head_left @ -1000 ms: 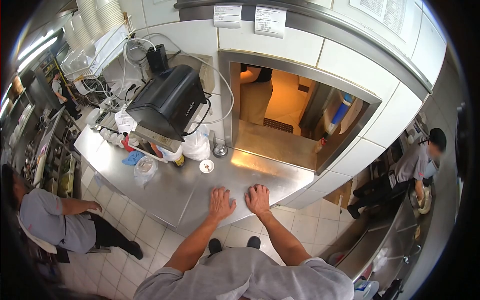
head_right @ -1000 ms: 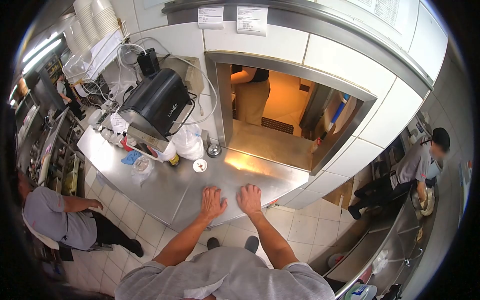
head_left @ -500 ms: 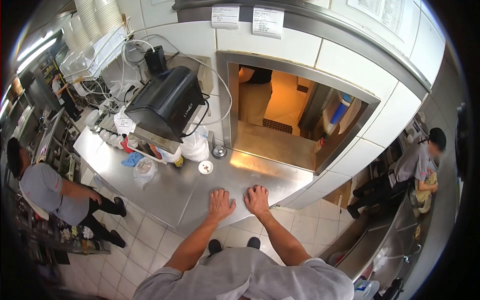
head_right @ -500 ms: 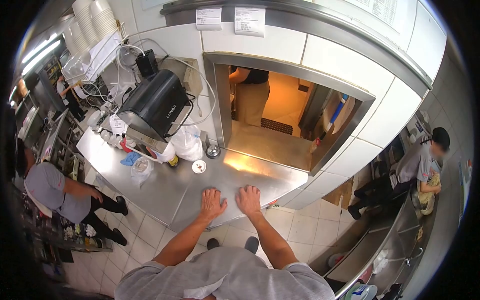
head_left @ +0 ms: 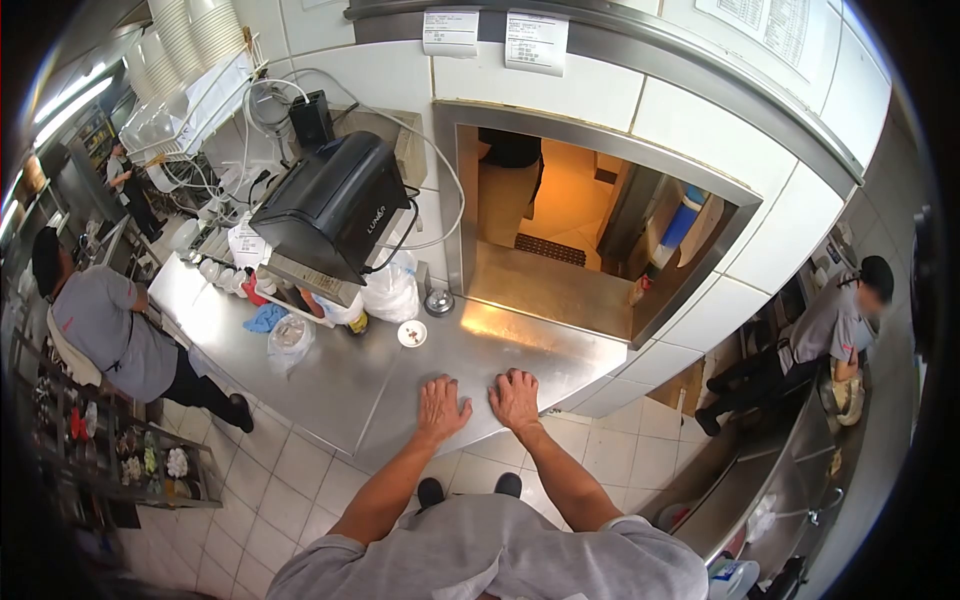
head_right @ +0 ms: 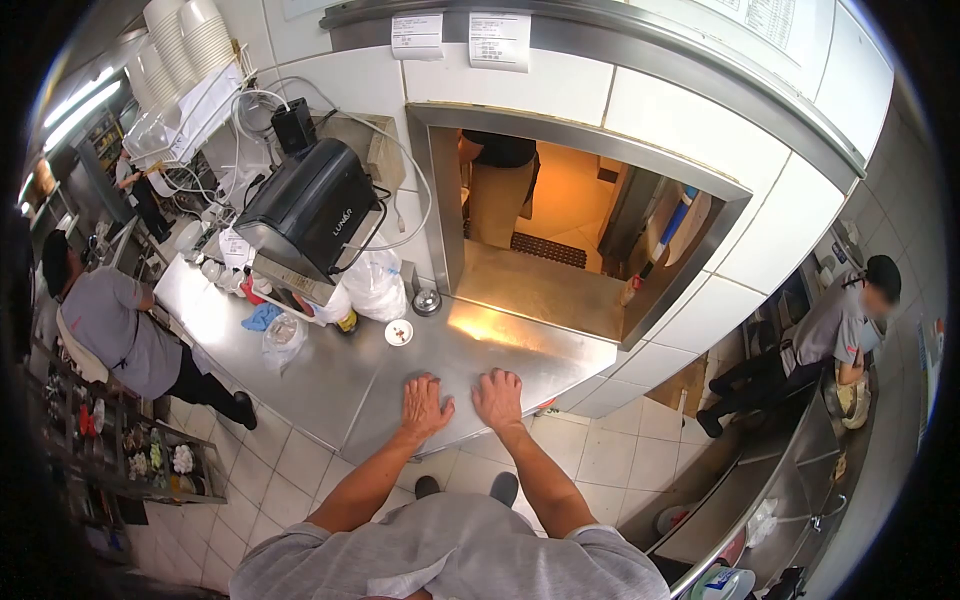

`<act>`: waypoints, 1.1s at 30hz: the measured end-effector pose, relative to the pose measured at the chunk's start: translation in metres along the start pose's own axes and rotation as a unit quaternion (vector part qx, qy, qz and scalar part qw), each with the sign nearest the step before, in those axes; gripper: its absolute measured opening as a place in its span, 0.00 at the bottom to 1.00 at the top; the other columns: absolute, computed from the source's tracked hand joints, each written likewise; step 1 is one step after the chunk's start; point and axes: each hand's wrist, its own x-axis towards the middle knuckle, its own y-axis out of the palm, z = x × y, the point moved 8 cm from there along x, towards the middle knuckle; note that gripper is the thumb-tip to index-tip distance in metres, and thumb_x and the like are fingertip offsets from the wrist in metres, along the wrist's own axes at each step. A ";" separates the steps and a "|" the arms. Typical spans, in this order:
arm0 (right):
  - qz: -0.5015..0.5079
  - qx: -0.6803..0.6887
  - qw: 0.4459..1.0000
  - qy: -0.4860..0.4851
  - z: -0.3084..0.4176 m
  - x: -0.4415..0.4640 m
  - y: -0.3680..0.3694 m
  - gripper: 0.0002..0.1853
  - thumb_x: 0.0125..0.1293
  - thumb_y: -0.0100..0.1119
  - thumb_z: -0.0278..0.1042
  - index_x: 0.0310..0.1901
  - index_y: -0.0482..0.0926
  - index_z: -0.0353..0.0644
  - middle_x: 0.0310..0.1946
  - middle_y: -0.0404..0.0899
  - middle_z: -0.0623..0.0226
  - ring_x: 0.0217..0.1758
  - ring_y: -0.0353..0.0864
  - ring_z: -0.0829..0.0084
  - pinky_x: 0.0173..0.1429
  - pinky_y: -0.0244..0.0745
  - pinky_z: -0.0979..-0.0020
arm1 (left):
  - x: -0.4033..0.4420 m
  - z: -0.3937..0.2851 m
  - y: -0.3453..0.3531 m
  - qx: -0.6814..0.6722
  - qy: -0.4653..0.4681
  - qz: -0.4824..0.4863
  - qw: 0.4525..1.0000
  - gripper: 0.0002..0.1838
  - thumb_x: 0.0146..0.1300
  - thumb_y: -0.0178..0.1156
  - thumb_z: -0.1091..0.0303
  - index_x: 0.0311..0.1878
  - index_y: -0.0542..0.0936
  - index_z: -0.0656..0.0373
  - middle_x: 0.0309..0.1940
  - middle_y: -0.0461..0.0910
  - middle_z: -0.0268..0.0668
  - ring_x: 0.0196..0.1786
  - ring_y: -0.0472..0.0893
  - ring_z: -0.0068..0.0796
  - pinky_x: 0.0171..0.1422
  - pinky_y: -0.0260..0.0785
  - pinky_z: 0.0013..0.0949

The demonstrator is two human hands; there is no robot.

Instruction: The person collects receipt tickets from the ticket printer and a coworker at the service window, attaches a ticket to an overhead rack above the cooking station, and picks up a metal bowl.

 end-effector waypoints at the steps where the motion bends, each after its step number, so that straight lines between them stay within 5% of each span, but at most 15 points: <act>1: 0.000 0.000 1.000 -0.001 0.000 0.000 0.000 0.16 0.62 0.67 0.42 0.47 0.79 0.44 0.49 0.73 0.56 0.56 0.69 0.52 0.63 0.62 0.48 | 0.000 0.000 -0.002 -0.003 -0.001 -0.011 1.000 0.25 0.58 0.67 0.54 0.51 0.77 0.62 0.52 0.74 0.49 0.55 0.72 0.49 0.61 0.63 0.51; 11: -0.076 0.013 0.997 0.001 0.007 0.000 -0.021 0.17 0.62 0.66 0.41 0.49 0.78 0.44 0.49 0.72 0.55 0.57 0.68 0.52 0.64 0.61 0.49 | 0.005 -0.001 0.005 0.013 0.004 0.038 0.999 0.20 0.59 0.66 0.52 0.43 0.77 0.59 0.44 0.73 0.45 0.50 0.72 0.46 0.57 0.62 0.49; 13: 0.008 0.006 1.000 0.002 0.001 0.002 -0.001 0.16 0.62 0.66 0.41 0.48 0.78 0.44 0.49 0.73 0.55 0.56 0.69 0.52 0.64 0.61 0.49 | 0.005 -0.002 0.004 0.010 0.010 0.028 1.000 0.20 0.59 0.66 0.52 0.43 0.77 0.59 0.43 0.73 0.44 0.50 0.72 0.46 0.57 0.63 0.49; 33: 0.025 -0.004 1.000 0.013 -0.002 0.000 0.004 0.18 0.62 0.66 0.43 0.49 0.76 0.42 0.51 0.72 0.52 0.57 0.68 0.50 0.65 0.61 0.48 | 0.002 -0.003 -0.006 0.006 0.019 -0.048 0.999 0.22 0.58 0.67 0.53 0.46 0.77 0.61 0.46 0.73 0.46 0.51 0.72 0.48 0.58 0.63 0.51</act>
